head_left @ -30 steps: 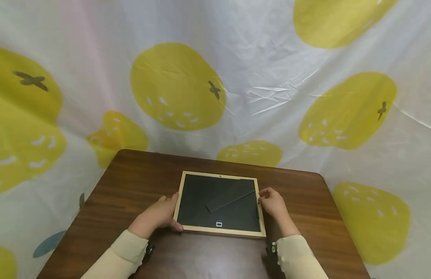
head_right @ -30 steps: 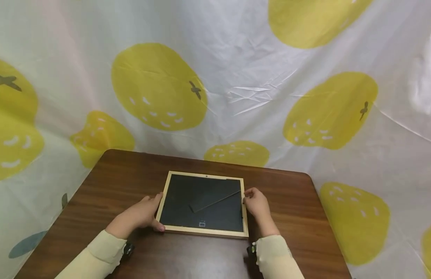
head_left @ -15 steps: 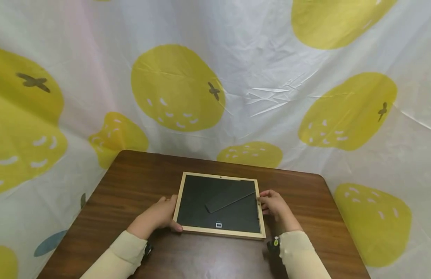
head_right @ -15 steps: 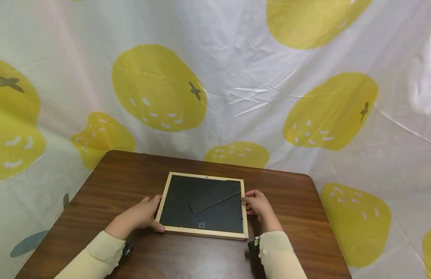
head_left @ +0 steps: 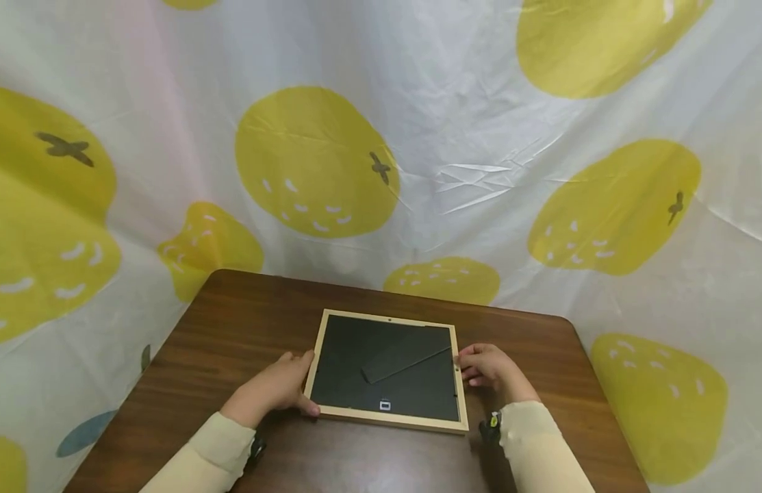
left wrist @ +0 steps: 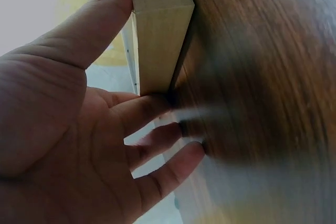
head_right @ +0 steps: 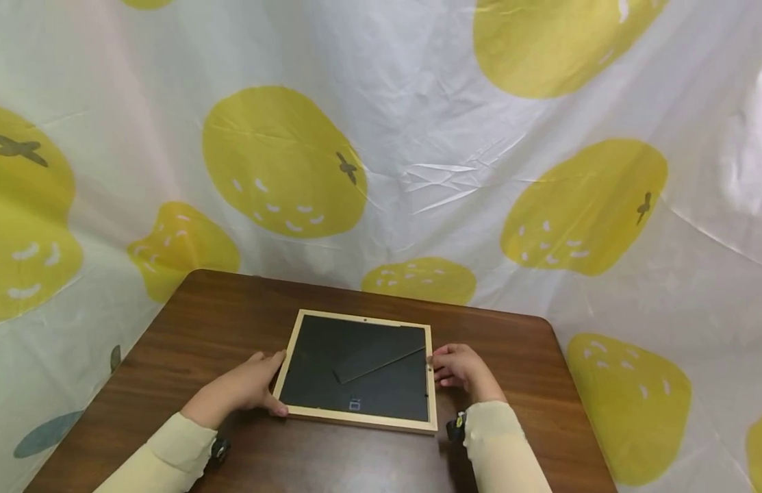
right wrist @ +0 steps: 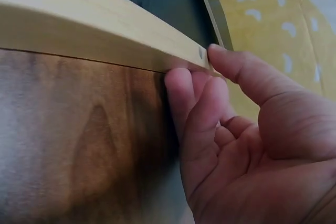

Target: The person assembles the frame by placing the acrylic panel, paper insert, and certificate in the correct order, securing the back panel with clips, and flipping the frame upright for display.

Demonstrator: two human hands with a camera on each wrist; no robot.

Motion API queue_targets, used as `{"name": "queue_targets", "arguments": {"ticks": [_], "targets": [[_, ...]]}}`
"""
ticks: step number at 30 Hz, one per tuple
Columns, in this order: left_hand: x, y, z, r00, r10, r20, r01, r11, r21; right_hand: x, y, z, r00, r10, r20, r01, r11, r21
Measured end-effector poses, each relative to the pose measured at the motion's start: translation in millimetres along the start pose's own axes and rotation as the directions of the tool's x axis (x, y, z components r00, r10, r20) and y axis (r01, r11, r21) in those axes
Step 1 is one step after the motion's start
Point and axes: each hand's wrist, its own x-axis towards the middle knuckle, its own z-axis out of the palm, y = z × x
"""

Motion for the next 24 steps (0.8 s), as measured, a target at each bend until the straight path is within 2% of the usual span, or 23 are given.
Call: {"name": "queue_targets", "arguments": {"ticks": [5, 11, 14, 18, 24], "targets": [[1.4, -4.1, -1.0, 1.000, 0.010, 0.019, -0.010, 1.000, 0.013, 2.4, -10.8, 2.8, 1.000, 0.017, 0.016, -0.015, 0.995, -0.098], [0.7, -1.1, -0.6, 0.999, 0.028, 0.016, -0.028, 1.000, 0.009, -0.4, -26.5, 14.4, 0.997, 0.070, -0.044, -0.076, 0.985, -0.156], [-0.2, 0.0, -0.4, 0.999, 0.033, 0.007, -0.033, 0.999, 0.026, -0.5, -28.2, 17.5, 0.996, 0.075, -0.048, -0.081, 0.986, -0.147], [-4.6, 2.6, 0.8, 0.999, 0.050, -0.012, -0.048, 0.996, 0.076, 0.0, -20.4, 15.1, 0.998, 0.057, -0.008, -0.057, 0.994, -0.096], [-7.9, 6.7, -0.3, 0.993, 0.109, -0.035, -0.104, 0.988, 0.113, 2.8, -7.6, 6.0, 0.999, 0.001, 0.044, -0.001, 1.000, -0.018]]}}
